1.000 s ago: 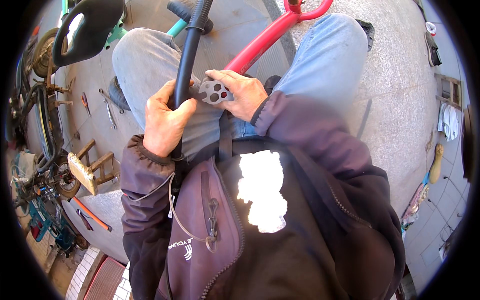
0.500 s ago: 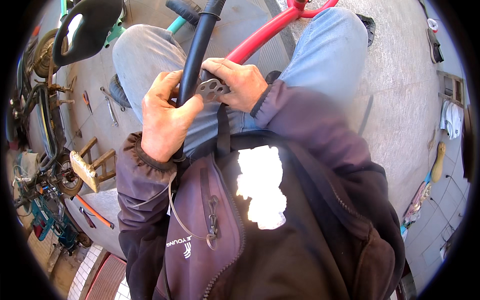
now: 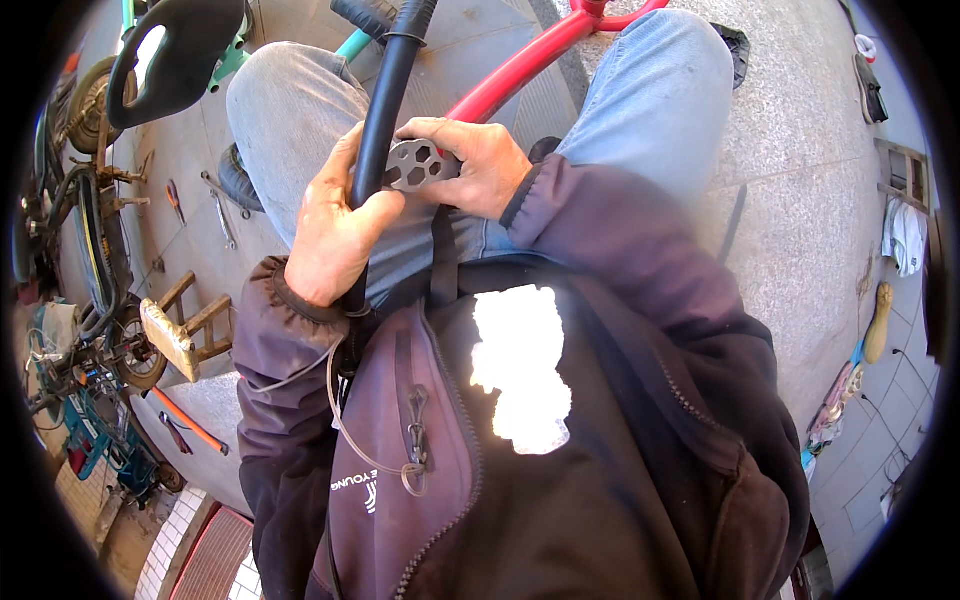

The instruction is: The person attaches a red bicycle fork to a black handlebar stem using a multi-tool. They insert the fork into the stem, align the components, and tighten the securing bolts to complete the assembly.

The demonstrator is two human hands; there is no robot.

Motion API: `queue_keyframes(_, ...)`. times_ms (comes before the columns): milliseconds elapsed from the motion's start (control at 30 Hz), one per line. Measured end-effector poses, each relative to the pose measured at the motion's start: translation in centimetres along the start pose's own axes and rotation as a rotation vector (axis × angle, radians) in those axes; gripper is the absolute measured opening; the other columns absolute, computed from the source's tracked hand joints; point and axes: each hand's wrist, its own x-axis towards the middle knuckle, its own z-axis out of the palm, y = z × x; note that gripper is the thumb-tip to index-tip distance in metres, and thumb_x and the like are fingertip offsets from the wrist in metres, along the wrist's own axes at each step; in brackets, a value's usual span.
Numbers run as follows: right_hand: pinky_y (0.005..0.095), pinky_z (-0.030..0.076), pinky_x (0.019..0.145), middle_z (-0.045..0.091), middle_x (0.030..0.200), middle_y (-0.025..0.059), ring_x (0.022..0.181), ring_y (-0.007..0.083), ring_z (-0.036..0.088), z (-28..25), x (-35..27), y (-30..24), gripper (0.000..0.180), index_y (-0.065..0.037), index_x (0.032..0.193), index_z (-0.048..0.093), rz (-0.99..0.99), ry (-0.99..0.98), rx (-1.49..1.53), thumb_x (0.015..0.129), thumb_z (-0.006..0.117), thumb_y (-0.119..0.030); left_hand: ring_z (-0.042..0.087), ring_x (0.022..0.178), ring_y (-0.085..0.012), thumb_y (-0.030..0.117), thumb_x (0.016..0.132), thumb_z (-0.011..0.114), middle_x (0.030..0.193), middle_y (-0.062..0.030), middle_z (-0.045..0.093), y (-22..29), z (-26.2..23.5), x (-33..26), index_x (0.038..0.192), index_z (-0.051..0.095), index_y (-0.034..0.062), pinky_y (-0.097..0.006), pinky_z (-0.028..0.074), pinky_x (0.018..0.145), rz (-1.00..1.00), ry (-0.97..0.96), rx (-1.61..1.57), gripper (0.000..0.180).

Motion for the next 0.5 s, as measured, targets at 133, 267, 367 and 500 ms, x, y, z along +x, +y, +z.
queue_keyframes(133, 0.0301, 0.055, 0.078, 0.07, 0.099, 0.0115, 0.088, 0.0185, 0.069, 0.1, -0.1, 0.4, 0.053, -0.005, 0.122, 0.06, -0.011, 0.025, 0.022, 0.073, 0.081, -0.011, 0.053, 0.095, -0.013, 0.016, 0.076, 0.062, 0.105, -0.0043, 0.058, 0.2, -0.5, 0.8, 0.134, 0.052, -0.0008, -0.025, 0.044, 0.083, -0.095, -0.141, -0.065, 0.062)
queue_keyframes(267, 0.0278, 0.054, 0.076, 0.071, 0.097, 0.0072, 0.085, 0.0126, 0.067, 0.1, -0.7, 0.3, 0.05, -0.005, 0.121, 0.062, -0.02, 0.075, 0.067, 0.076, 0.081, -0.012, 0.052, 0.085, -0.011, 0.016, 0.075, 0.062, 0.095, -0.0017, 0.057, -0.5, -0.6, 1.0, 0.132, 0.052, -0.0042, -0.024, 0.044, 0.077, -0.107, -0.138, -0.131, 0.062)
queue_keyframes(367, 0.0254, 0.053, 0.071, 0.07, 0.091, 0.0028, 0.079, 0.0077, 0.064, -0.8, -1.4, -0.5, 0.037, -0.004, 0.114, 0.065, 0.314, 0.221, 0.098, 0.081, 0.079, -0.015, 0.052, 0.082, -0.0093, 0.013, 0.076, 0.061, 0.1, -0.004, 0.058, -0.6, -1.2, 1.0, 0.132, 0.054, -0.0034, -0.022, 0.043, 0.075, -0.248, -0.18, -0.113, 0.059)
queue_keyframes(500, 0.0235, 0.047, 0.056, 0.064, 0.077, 0.0026, 0.062, 0.0081, 0.057, -1.1, -2.4, -0.1, 0.022, 0.0, 0.094, 0.067, 0.681, 0.234, 0.451, 0.088, 0.073, -0.02, 0.048, 0.074, -0.0071, 0.013, 0.076, 0.062, 0.087, -0.0004, 0.055, -0.1, -0.9, 0.9, 0.13, 0.056, -0.0042, -0.02, 0.04, 0.071, -0.246, -0.136, -0.104, 0.057)
